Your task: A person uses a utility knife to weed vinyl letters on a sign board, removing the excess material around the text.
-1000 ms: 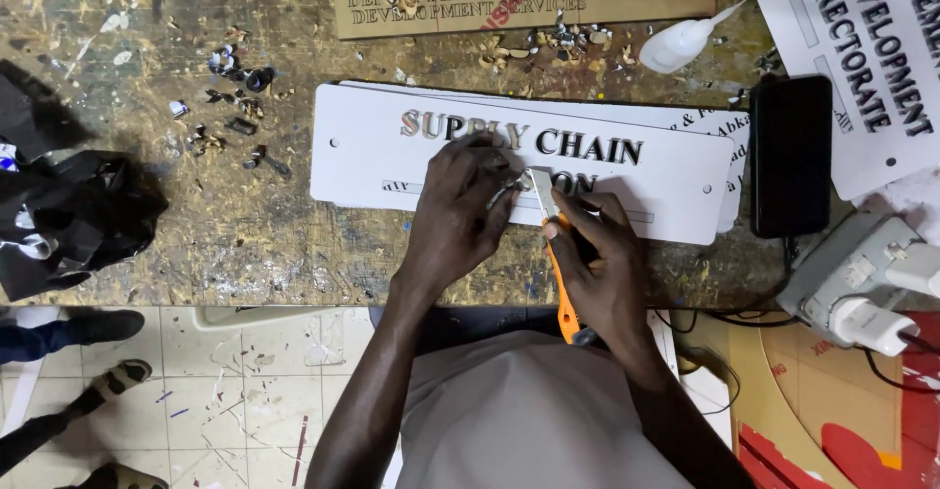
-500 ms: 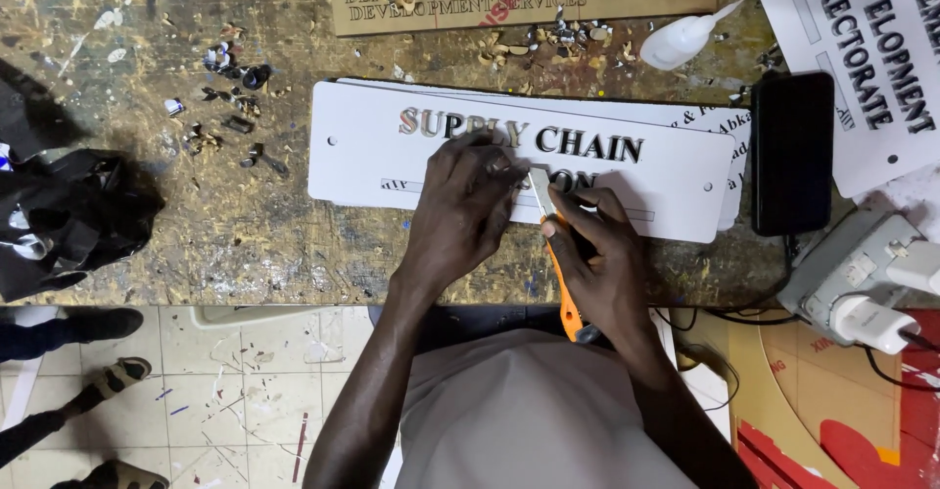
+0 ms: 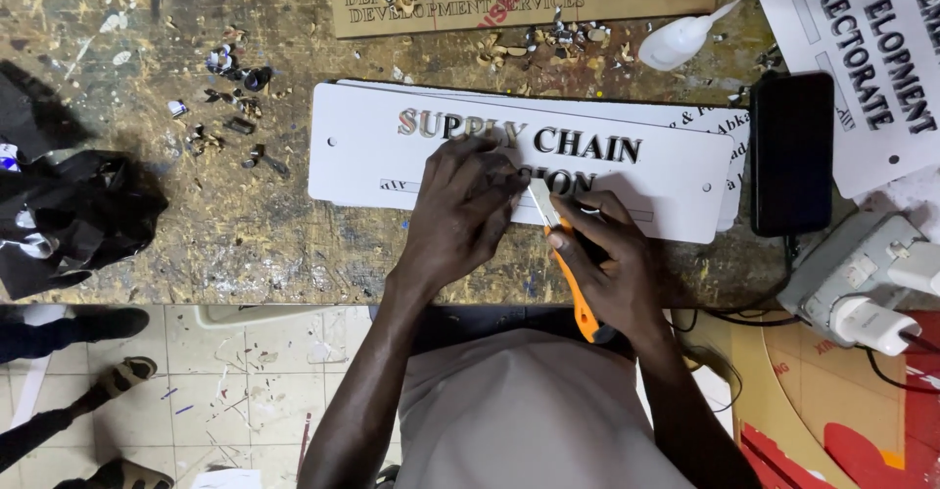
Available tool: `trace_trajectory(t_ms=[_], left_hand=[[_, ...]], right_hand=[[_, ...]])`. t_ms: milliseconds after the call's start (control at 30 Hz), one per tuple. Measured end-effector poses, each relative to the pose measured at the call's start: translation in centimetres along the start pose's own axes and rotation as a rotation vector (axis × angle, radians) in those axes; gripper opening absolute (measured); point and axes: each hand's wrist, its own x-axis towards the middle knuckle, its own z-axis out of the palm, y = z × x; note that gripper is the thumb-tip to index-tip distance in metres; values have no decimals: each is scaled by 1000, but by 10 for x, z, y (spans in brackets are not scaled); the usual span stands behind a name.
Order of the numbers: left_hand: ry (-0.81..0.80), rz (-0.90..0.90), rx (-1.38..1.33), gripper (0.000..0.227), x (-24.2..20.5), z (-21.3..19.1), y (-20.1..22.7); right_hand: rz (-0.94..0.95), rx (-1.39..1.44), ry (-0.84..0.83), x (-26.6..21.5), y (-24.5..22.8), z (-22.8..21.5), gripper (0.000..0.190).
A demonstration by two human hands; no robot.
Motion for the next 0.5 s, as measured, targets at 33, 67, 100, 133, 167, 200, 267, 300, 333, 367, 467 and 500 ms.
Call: trace_trajectory(t_ms=[33,67,100,133,167,200,267,300,333,367,467,500], left_hand=[[0,2,1,18,1,0,0],[3,4,-18,17,1,0,1],[6,5,-38,16,2,0,1],[5,4,-37,16,2,1,1],[22,-22,-74,15,3,2,2],[39,-47,-112,16,4,2,2],[17,-86,-73,17,7,0,8],[-3,-125,-36,19,9,-1,11],[-4,-124,-34,19,11,-1,13],[-18,-150,-14,18,12,-1,15],[-23,-183,30,18,13,4,17],[-15,-190,51,18,12,7,17]], right_hand=[[-2,1,1,0,1,-5,45],[-6,-59,-27,-1,1,-9,44],[-11,-119,-55,-1,2,-14,43],[-10,-117,-56,0,3,-16,43],[-13,-73,-59,0,5,-18,45],[-15,-30,-61,1,7,-19,46],[-29,-18,-41,2,14,-22,46],[-44,-9,-21,3,17,-23,45],[-45,-7,-20,5,17,-24,45],[-44,17,-22,6,16,-25,44],[-53,40,-24,8,18,-26,44],[-62,37,-23,7,20,-25,44]])
